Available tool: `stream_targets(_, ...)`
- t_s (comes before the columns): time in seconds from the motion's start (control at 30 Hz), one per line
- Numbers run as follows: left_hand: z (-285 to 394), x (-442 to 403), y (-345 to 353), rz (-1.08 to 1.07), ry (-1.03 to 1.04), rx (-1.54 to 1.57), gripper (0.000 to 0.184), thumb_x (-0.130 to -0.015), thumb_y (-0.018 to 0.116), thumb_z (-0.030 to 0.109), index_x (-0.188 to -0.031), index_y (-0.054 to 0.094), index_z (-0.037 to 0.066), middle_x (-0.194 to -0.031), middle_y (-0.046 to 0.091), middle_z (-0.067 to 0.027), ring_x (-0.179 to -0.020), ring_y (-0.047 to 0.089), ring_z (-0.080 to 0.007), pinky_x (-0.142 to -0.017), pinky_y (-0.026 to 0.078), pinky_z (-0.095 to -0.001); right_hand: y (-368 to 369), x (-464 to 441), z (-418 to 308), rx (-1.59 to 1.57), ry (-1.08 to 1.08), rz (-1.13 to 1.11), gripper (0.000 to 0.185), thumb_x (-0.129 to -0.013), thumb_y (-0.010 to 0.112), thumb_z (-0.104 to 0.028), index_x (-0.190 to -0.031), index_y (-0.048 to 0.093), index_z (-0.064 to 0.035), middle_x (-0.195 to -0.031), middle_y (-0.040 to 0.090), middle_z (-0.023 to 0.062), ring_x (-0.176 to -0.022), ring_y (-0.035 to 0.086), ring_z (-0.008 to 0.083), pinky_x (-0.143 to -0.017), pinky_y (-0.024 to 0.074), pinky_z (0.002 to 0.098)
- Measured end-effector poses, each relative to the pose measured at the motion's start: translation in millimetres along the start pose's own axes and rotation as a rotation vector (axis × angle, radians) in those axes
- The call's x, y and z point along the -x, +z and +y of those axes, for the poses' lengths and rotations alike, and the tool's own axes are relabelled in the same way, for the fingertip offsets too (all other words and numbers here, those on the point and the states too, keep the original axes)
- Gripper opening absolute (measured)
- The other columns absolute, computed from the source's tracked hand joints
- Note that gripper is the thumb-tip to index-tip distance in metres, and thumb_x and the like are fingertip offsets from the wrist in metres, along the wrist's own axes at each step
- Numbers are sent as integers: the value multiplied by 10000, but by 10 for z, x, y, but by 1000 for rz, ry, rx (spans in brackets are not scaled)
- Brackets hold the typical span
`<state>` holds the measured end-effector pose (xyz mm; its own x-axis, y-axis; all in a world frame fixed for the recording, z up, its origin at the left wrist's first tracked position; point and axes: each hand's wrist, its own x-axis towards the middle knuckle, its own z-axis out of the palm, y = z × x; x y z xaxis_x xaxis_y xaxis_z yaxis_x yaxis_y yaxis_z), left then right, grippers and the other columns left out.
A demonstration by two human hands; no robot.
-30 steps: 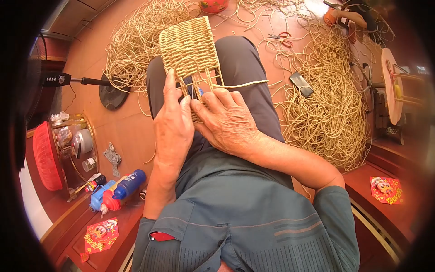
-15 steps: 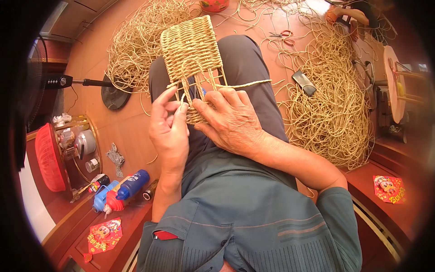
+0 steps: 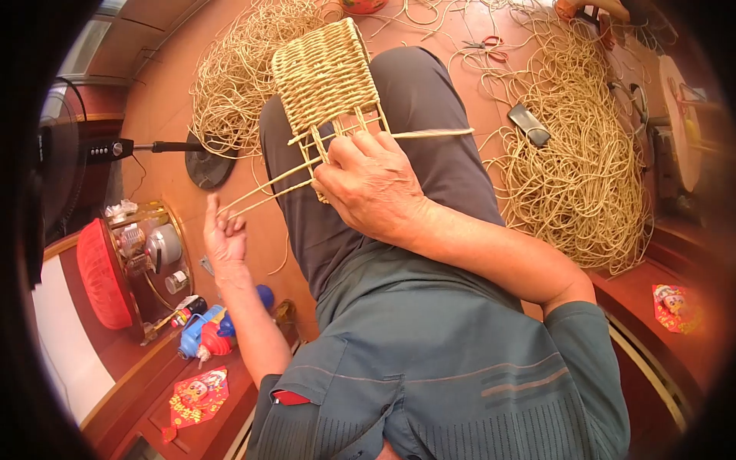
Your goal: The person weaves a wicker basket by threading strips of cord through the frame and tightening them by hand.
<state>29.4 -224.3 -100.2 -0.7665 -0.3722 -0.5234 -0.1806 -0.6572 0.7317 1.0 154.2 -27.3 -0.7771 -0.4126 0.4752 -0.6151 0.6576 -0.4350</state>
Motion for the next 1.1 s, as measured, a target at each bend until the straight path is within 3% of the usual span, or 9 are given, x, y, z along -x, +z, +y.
stream_targets(0.17,1009,-291,-982,211,29,-160,190,-1074,845,313,-1170,738,188,-616,375,113,-531,282,-58,-571,264,-292,74,-81,-58,-8,48,31,200,-940,816,-303,-851,728,-147,-963,601,47,-998,632,260,-929,486,461)
stream_targets(0.33,2191,-452,-2217,458,194,-178,266,-1125,755,414,-1010,634,207,-607,393,99,-457,319,-90,-461,207,-295,102,-88,-62,-5,87,68,200,-922,817,-293,-806,733,-154,-921,617,39,-969,643,263,-916,480,458)
stream_targets(0.4,2439,-536,-2631,737,299,-514,339,-1135,710,436,-990,662,134,-677,566,29,-432,407,-110,-408,343,-293,120,-88,-68,-6,91,98,204,-913,816,-284,-783,727,-153,-907,614,36,-956,641,261,-904,477,457)
stream_targets(0.47,2396,-308,-2133,638,497,-1193,323,-1128,725,393,-1102,741,72,-842,703,-35,-539,554,-106,-435,425,-279,124,-91,-57,-5,97,115,206,-903,816,-276,-767,722,-153,-896,613,34,-944,640,260,-895,474,456)
stream_targets(0.53,1570,155,-875,415,741,-1136,318,-1140,717,335,-1230,782,37,-980,754,-38,-693,644,-100,-543,509,-265,145,-105,-74,-18,103,119,204,-893,817,-270,-758,718,-153,-890,612,32,-931,639,258,-889,472,455)
stream_targets(0.63,216,1095,748,-85,545,-1062,287,-1151,716,168,-1367,762,-15,-1116,796,-55,-1011,764,-138,-921,618,-304,158,-106,-92,-23,109,119,204,-885,821,-264,-753,711,-153,-888,613,30,-923,637,260,-878,468,458)
stream_targets(0.73,-740,1460,1363,-242,416,-695,294,-1148,689,84,-1398,745,-60,-1297,798,-121,-1184,755,-175,-1074,597,-331,119,-119,-103,-16,107,117,198,-884,823,-258,-762,709,-152,-882,610,33,-913,637,265,-863,462,461)
stream_targets(0.83,-923,1333,1449,-262,467,-758,325,-1164,659,86,-1439,717,-78,-1315,793,-118,-1216,743,-171,-1105,586,-330,118,-110,-83,-22,105,106,192,-893,819,-260,-779,713,-148,-892,621,37,-909,639,269,-853,455,463)
stream_targets(1.1,-1079,1242,1513,-323,105,-262,308,-1180,668,181,-1396,745,-25,-1287,804,-75,-1108,744,-112,-1017,598,-303,-8,-53,-10,-177,149,126,64,-939,774,-109,-998,752,-119,-976,666,73,-918,672,302,-803,469,451)
